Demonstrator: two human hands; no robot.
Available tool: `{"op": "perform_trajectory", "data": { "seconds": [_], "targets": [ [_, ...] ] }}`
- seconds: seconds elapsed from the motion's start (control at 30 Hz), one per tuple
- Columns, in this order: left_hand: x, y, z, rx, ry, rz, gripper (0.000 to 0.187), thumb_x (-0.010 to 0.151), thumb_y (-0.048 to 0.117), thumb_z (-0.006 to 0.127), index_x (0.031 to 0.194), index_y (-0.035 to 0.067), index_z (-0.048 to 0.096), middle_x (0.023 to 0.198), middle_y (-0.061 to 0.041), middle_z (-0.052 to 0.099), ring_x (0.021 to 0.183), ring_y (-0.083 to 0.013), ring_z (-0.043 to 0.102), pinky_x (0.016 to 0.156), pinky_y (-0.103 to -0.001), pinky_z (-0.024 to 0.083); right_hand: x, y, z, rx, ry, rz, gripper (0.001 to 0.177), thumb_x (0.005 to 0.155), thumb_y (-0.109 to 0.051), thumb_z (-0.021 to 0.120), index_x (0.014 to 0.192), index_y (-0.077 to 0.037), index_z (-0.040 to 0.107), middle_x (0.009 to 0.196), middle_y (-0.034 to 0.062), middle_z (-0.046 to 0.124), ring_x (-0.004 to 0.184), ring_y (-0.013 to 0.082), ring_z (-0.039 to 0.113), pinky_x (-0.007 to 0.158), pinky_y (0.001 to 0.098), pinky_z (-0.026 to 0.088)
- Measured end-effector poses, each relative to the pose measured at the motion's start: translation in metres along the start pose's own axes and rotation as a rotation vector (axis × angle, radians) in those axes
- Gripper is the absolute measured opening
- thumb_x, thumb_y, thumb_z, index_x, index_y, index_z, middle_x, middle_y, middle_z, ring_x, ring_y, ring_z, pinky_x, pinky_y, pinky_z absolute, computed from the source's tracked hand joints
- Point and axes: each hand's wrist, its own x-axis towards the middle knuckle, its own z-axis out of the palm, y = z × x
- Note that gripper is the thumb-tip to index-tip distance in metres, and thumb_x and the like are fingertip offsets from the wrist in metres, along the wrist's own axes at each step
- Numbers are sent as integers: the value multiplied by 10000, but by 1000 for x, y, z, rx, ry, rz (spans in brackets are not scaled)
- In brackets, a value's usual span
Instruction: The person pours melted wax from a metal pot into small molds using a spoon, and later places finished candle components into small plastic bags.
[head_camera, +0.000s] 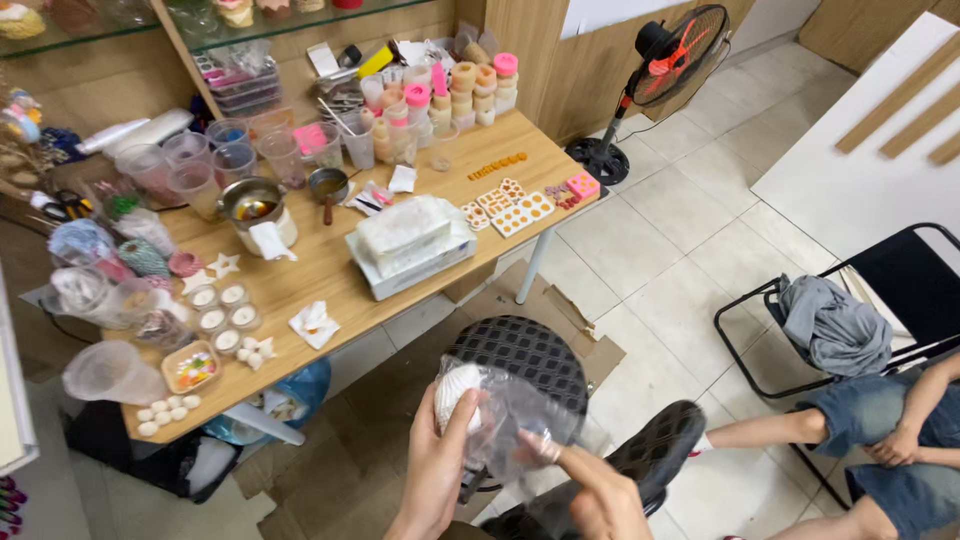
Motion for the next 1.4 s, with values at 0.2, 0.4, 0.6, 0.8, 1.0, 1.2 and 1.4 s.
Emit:
{"op": "perform_trajectory", "data": {
  "seconds": [0.2, 0.4, 0.6, 0.8, 1.0, 1.2, 1.4],
  "targets": [
    [33, -21, 88, -152, 104, 130, 403, 983, 220, 604, 1340, 35, 574, 1143, -84, 672, 952, -131, 639, 794, -299, 554, 53, -5, -81, -352, 196, 43, 127, 724, -178, 866, 849, -167, 850, 798, -39, 792, 841, 133, 688, 806, 311, 509],
    [52, -55, 148, -294, 398, 181, 406, 943, 165, 622, 1321, 39, 546, 1099, -147, 672, 844, -219, 672, 709, -364, 553, 105, 35, -179, -103, 154, 19, 78, 728, -89, 857, 794, -71, 818, 780, -24, 793, 904, 165, 571, 835, 317, 480],
    [85, -124, 213, -230, 136, 45, 488, 782, 18, 701, 1243, 35, 541, 1027, -164, 682, 962, -297, 768, 823, -468, 634, 131, 146, -297, 236, 62, -86, 67, 837, 20, 798, 897, -1, 775, 936, 70, 704, 1034, 199, 551, 954, 333, 439],
    [123, -192, 310, -43, 146, -187, 400, 776, 12, 753, 1165, 28, 660, 1069, -142, 716, 992, -229, 735, 852, -411, 607, 138, 217, -397, 533, 154, 150, 230, 927, -13, 654, 1156, -26, 634, 1378, 120, 539, 1279, 227, 564, 1000, 376, 521],
    [165, -215, 382, 89, 112, 77, 245, 844, 62, 787, 1039, 14, 647, 1029, -115, 667, 955, -157, 684, 807, -289, 565, 148, 268, -423, 587, -186, 560, 704, 864, -74, 665, 1528, -132, 439, 1351, 98, 642, 1181, 196, 654, 912, 335, 552],
    [224, -216, 431, 448, 313, -6, 259, 980, 136, 749, 1193, -4, 707, 860, -214, 576, 667, -309, 495, 581, -436, 361, 198, 313, -439, 521, -181, 569, 362, 931, -109, 733, 1267, 25, 719, 1044, 102, 720, 893, 116, 656, 763, 275, 537],
    [352, -200, 446, 177, 93, 257, 218, 907, 118, 703, 1085, -6, 682, 1000, -33, 753, 928, -59, 704, 818, -224, 571, 301, 353, -451, 473, 62, 562, 347, 845, -57, 754, 1190, -37, 721, 853, 18, 702, 781, 90, 658, 681, 257, 514]
  ]
}}
